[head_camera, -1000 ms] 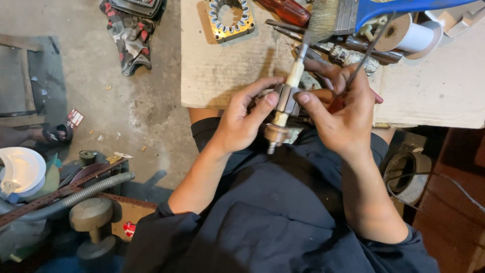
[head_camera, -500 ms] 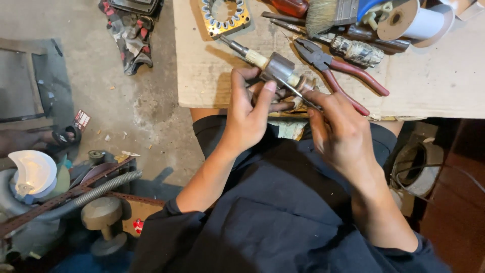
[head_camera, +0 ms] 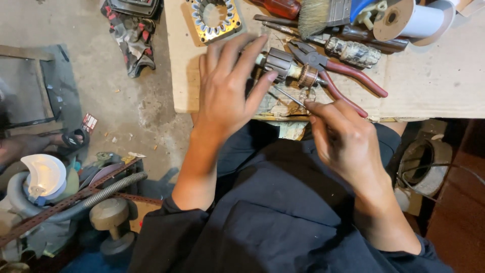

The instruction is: The person is using a thin metal tool to scrape and clean the slots of an electric motor armature, rotating it to reach each slot.

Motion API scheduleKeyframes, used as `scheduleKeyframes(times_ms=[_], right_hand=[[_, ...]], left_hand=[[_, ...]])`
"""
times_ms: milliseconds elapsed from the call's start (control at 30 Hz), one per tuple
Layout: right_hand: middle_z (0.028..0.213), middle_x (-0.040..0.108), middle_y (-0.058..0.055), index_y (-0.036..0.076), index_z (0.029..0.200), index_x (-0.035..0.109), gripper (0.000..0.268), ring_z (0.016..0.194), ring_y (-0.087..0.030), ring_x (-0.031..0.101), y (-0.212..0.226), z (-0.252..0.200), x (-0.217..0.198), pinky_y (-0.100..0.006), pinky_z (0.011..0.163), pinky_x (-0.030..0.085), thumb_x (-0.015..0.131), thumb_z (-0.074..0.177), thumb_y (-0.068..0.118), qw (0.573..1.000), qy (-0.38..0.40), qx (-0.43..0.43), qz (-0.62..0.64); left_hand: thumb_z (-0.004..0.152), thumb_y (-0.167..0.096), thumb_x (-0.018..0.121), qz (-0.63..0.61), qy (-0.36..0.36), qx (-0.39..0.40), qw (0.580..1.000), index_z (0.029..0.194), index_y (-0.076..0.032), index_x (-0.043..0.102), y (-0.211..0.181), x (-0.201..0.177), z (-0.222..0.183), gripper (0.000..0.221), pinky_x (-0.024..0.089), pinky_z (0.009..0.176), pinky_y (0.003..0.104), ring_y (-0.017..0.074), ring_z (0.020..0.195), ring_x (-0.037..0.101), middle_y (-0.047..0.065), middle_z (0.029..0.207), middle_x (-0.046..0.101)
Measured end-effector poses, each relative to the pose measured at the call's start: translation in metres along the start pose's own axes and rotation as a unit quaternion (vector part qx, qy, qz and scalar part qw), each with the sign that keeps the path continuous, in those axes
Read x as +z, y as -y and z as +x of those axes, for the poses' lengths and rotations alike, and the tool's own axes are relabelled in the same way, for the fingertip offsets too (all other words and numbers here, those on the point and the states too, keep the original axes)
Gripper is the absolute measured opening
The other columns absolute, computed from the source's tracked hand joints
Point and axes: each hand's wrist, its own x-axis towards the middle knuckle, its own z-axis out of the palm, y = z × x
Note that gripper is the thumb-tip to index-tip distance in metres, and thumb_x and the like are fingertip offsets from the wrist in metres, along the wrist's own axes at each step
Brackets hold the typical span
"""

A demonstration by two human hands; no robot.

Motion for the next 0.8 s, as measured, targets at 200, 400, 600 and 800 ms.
scheduleKeyframes(times_ms=[200,400,600,800], right_hand=[[0.082,0.055,-0.015,-0.006,0.099,0.054,0.018,0.071,-0.023,0.054,0.0,-0.003,-0.017,-0.028,0.064,0.041,0.05,0.082,-0.006,1.0,0.01,0.006,0.013],[0.079,0.056,-0.016,-0.008,0.094,0.058,0.013,0.068,-0.022,0.054,0.005,0.0,-0.017,-0.027,0.062,0.041,0.052,0.083,-0.01,1.0,0.011,-0.016,-0.005],[0.081,0.058,-0.015,-0.007,0.093,0.06,0.013,0.072,-0.022,0.055,0.009,0.0,-0.013,-0.027,0.066,0.042,0.054,0.081,-0.01,1.0,0.02,-0.003,-0.018],[0.081,0.055,-0.017,-0.006,0.094,0.059,0.014,0.072,-0.023,0.055,0.009,0.0,-0.006,-0.027,0.066,0.041,0.054,0.082,-0.01,1.0,0.015,0.001,-0.006]], left_hand=[[0.083,-0.033,0.049,-0.013,0.055,-0.009,0.998,0.101,-0.008,0.052,0.0,-0.005,-0.008,0.031,0.028,0.076,0.036,0.0281,0.097,0.041,0.007,0.109,0.052],[0.07,-0.021,0.075,-0.02,0.053,0.019,0.998,0.092,-0.008,0.047,0.0,-0.016,-0.024,0.038,0.028,0.07,0.034,0.0246,0.087,0.044,0.006,0.086,0.054],[0.075,-0.031,0.074,0.031,0.049,0.064,0.996,0.115,-0.01,0.046,0.016,-0.005,-0.035,0.054,0.028,0.068,0.033,0.0225,0.084,0.042,0.003,0.095,0.054],[0.066,-0.022,0.082,0.022,0.001,0.092,0.995,0.106,-0.013,0.051,0.017,-0.003,-0.034,0.052,0.031,0.076,0.035,0.0245,0.085,0.045,0.004,0.09,0.051]])
